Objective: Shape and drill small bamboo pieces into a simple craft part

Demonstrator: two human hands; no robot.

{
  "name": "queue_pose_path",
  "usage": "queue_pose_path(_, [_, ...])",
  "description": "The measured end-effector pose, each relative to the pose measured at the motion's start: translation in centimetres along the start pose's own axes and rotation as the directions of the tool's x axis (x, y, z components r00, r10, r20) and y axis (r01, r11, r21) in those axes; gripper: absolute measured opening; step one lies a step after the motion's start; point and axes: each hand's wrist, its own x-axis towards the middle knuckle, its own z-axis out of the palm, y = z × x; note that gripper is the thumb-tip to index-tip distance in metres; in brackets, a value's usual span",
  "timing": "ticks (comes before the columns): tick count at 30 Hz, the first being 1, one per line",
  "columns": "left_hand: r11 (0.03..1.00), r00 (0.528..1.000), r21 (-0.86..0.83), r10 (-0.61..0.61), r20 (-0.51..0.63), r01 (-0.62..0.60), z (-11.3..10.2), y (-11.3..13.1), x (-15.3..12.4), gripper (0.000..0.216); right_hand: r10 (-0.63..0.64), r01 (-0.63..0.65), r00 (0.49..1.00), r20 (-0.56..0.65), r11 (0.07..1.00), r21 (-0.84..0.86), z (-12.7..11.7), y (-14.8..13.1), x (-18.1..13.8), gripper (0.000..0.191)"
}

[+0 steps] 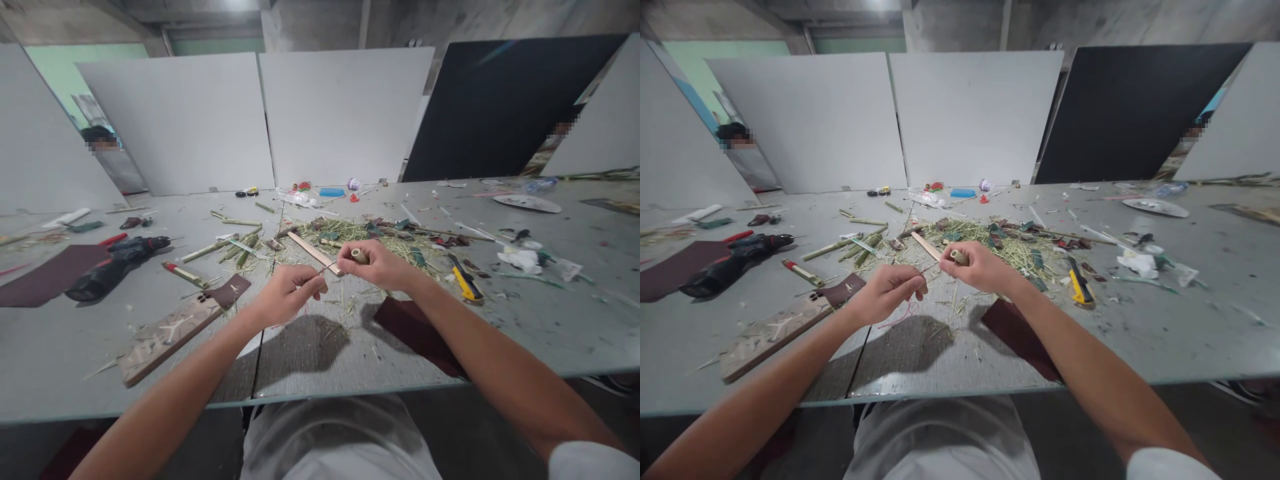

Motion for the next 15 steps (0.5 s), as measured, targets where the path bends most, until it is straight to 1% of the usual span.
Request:
queue_pose_path(2, [1.000, 1.000, -0.027, 0.010, 0.010, -0.010, 0.0, 0.1, -0.1, 0.039, -0.035, 0.035, 0.999, -0.027, 0.999, 0.004, 0.0, 0.1, 0.0, 0.024])
queue_pose_path(3, [0.999, 1.000, -0.053, 0.010, 0.018, -0.009, 0.1, 0.1, -0.1, 0.040, -0.053, 0.053, 0.998, -0.019, 0.999, 0.003, 0.1, 0.1, 0.0, 0.027])
queue_pose_path(6, [0.985, 0.998, -0.173, -0.009, 0.059, 0.019, 0.2, 0.0, -0.1, 0.041, -0.078, 0.078, 0.996, 0.051, 0.997, 0.002, 0.6, 0.1, 0.2, 0.039])
queue_pose_path(8, [0.969, 0.996, -0.242, -0.018, 0.086, 0.039, 0.2, 0.0, -0.1, 0.041, -0.071, 0.071, 0.994, 0.079, 0.997, -0.004, 1.0, 0.0, 0.2, 0.037])
queue_pose_path(10, [0.959, 0.995, -0.280, -0.021, 0.101, 0.048, 0.3, 0.1, -0.1, 0.042, -0.066, 0.067, 0.995, 0.080, 0.998, -0.017, 1.4, 0.0, 0.3, 0.033])
queue_pose_path(15, [0.959, 0.996, -0.283, -0.004, 0.088, 0.029, 0.2, 0.4, -0.2, 0.045, -0.068, 0.070, 0.997, 0.047, 0.997, -0.032, 1.7, 0.2, 0.5, 0.030])
